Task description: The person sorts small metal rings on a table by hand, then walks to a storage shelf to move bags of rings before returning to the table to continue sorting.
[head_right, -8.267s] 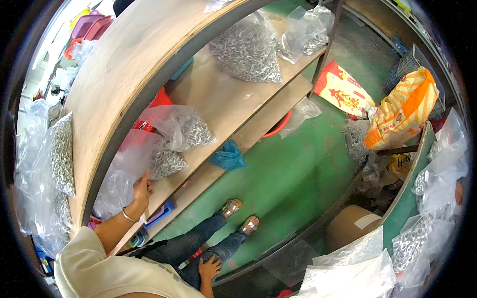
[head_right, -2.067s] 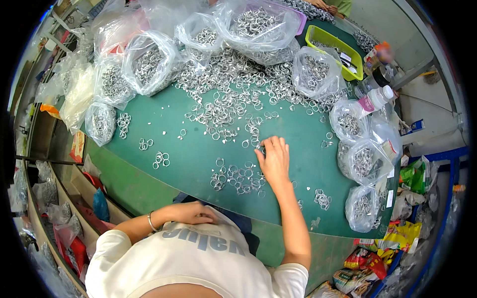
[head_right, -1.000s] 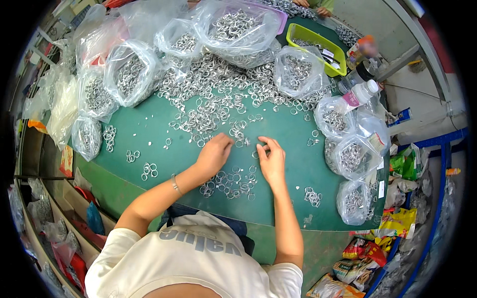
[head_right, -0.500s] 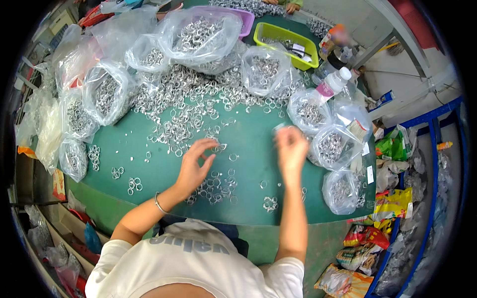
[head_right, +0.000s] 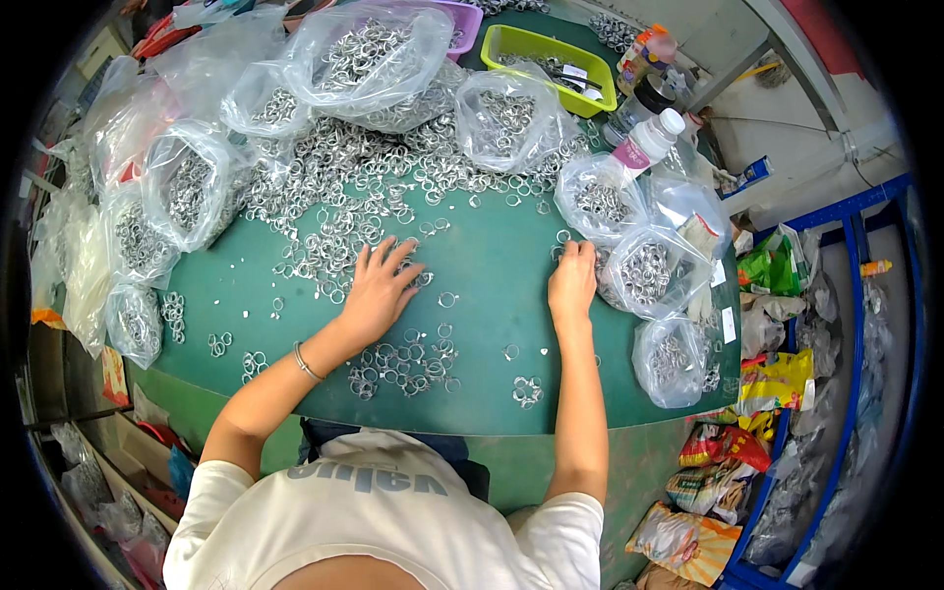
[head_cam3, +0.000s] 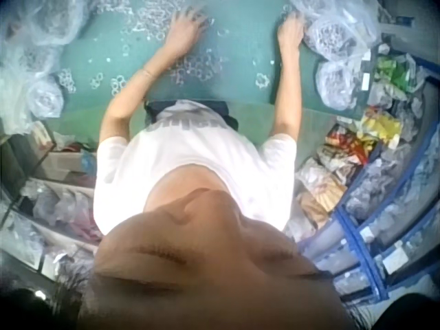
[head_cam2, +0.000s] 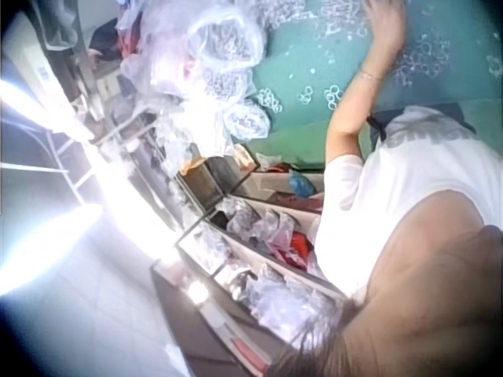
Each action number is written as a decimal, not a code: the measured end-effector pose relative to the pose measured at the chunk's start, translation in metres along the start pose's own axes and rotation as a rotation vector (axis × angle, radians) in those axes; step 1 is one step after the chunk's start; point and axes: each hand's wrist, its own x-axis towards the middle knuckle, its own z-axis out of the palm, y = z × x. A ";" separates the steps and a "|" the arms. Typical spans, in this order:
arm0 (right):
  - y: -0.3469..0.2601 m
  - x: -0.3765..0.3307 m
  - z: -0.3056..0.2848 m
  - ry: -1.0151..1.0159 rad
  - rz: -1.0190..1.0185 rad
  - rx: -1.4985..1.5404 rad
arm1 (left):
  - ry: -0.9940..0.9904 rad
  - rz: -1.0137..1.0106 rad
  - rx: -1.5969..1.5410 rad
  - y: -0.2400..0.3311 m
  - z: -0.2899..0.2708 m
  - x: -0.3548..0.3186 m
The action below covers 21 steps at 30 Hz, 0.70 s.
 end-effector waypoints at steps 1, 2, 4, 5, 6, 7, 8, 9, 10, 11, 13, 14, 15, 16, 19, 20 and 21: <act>-0.002 0.001 -0.005 0.009 -0.024 0.042 | 0.000 -0.018 0.018 -0.007 0.004 0.001; -0.001 -0.003 -0.009 0.016 -0.040 0.082 | 0.045 -0.018 0.064 -0.012 0.005 0.002; 0.000 -0.007 -0.008 -0.042 0.044 0.326 | 0.115 -0.032 0.105 -0.026 0.002 0.009; -0.001 -0.008 -0.006 -0.105 0.146 0.528 | 0.152 -0.039 0.126 -0.029 0.000 0.013; -0.001 -0.009 -0.005 -0.168 0.249 0.729 | 0.186 -0.050 0.111 -0.028 -0.002 0.013; 0.001 -0.009 -0.004 -0.146 0.243 0.741 | 0.185 -0.054 0.064 -0.025 -0.003 0.013; 0.005 -0.008 -0.005 -0.123 0.238 0.751 | 0.184 -0.058 0.016 -0.020 -0.005 0.014; 0.010 -0.006 -0.005 -0.100 0.232 0.760 | 0.182 -0.062 -0.033 -0.014 -0.006 0.014; 0.013 -0.006 -0.005 -0.077 0.227 0.769 | 0.165 -0.060 -0.067 -0.009 -0.006 0.012; 0.013 -0.006 -0.005 -0.156 0.224 0.818 | 0.152 -0.058 -0.100 -0.003 -0.006 0.011; 0.012 -0.007 -0.005 -0.314 0.217 0.914 | 0.122 -0.051 -0.141 0.003 -0.003 0.012; 0.007 -0.009 -0.002 -0.303 0.217 0.847 | 0.104 -0.049 -0.148 0.005 0.000 0.012; 0.003 -0.010 -0.003 -0.252 0.197 0.776 | 0.087 -0.048 -0.155 0.007 0.002 0.012; 0.000 -0.011 -0.005 -0.201 0.176 0.705 | 0.085 -0.034 -0.148 0.010 0.004 0.012; -0.006 -0.012 -0.021 -0.116 0.052 0.463 | 0.101 -0.023 -0.133 0.015 0.003 0.012; -0.010 -0.015 -0.029 -0.172 0.057 0.406 | 0.086 -0.008 -0.142 0.019 0.001 0.011; -0.012 -0.019 -0.032 -0.229 0.062 0.349 | 0.070 0.006 -0.152 0.023 -0.001 0.010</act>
